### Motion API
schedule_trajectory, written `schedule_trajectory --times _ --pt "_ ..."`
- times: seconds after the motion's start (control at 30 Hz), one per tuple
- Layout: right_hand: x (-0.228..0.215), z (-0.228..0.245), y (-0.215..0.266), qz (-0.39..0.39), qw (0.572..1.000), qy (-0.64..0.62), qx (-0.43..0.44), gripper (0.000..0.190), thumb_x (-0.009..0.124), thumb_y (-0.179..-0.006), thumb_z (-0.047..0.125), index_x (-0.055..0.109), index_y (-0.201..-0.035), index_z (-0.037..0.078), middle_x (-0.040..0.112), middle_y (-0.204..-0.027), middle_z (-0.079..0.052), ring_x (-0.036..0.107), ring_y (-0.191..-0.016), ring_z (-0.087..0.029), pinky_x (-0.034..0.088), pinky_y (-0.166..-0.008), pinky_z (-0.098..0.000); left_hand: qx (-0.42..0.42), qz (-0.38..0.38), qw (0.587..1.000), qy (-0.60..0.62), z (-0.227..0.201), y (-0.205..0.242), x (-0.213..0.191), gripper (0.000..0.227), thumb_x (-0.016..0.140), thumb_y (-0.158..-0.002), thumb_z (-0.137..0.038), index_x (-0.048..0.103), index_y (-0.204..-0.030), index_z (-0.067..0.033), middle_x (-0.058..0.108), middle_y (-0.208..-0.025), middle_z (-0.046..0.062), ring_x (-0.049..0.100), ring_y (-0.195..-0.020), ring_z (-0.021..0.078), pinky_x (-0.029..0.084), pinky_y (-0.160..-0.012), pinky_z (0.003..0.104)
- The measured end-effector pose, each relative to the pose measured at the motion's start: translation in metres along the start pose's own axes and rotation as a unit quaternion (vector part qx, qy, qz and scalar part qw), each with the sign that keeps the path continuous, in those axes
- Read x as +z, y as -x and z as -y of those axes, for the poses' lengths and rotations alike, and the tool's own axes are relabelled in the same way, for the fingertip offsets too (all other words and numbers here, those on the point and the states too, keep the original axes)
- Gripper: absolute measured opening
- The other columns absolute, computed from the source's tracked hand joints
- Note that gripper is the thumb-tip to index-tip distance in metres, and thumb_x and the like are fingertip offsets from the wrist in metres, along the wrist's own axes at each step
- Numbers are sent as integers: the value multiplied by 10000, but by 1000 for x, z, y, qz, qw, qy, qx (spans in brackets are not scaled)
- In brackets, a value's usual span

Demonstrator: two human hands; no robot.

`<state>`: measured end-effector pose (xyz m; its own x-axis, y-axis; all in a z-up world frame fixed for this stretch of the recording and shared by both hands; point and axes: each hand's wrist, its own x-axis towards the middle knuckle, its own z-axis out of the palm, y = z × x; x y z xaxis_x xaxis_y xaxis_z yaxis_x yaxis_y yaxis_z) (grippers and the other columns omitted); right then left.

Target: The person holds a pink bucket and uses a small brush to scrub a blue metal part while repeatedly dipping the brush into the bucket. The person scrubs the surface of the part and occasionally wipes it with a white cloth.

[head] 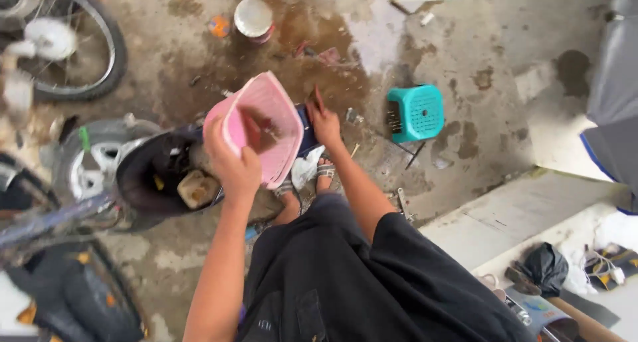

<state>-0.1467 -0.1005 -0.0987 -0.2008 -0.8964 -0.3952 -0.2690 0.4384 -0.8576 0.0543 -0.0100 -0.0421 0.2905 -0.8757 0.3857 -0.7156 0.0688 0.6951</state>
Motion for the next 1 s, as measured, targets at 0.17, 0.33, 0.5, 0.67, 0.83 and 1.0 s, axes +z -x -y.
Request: schedule_trajectory --times 0.17,0.33,0.5,0.67,0.83,1.0 --pt "8 -87 -12 9 992 59 112 455 680 -907 561 749 -721 152 670 -645 -57 677 -714 -237 522 -698 -378 -25 0 999 31 -18 -13 0 791 437 -629 82 508 -1413 1 552 -1390 185 525 -1317 389 374 -1163 489" --pt "28 -165 -42 22 990 84 113 418 709 -859 645 771 -723 255 650 -587 19 694 -672 -200 541 -675 -298 -17 18 999 41 -18 -11 1 759 446 -633 72 522 -1385 0 561 -1386 173 533 -1325 380 383 -1181 470" --pt "20 -166 -40 63 994 53 73 469 700 -913 503 736 -768 59 684 -683 -176 672 -752 -341 512 -741 -435 -18 13 998 51 -17 -5 -2 748 458 -637 84 511 -1382 40 557 -1363 234 534 -1312 441 396 -1160 522" --pt "-1 -121 -11 86 994 31 56 404 719 -909 460 705 -699 115 664 -620 -72 611 -675 -218 506 -692 -363 -5 -4 998 59 -9 1 -6 728 449 -654 75 516 -1379 43 558 -1359 232 536 -1316 432 388 -1174 510" --pt "11 -125 -35 98 994 42 15 405 692 -950 354 672 -754 1 638 -696 -171 574 -769 -278 471 -737 -430 -4 -24 997 72 -8 0 -4 545 370 -1011 -304 484 -1398 62 534 -1399 239 510 -1365 407 374 -1188 485" --pt "1 -100 -37 142 985 88 51 491 607 -971 522 394 -682 188 425 -656 26 362 -699 -101 359 -608 -317 -61 17 993 101 -31 3 -16 683 354 -808 113 372 -1477 -21 447 -1499 216 431 -1459 397 324 -1322 536"
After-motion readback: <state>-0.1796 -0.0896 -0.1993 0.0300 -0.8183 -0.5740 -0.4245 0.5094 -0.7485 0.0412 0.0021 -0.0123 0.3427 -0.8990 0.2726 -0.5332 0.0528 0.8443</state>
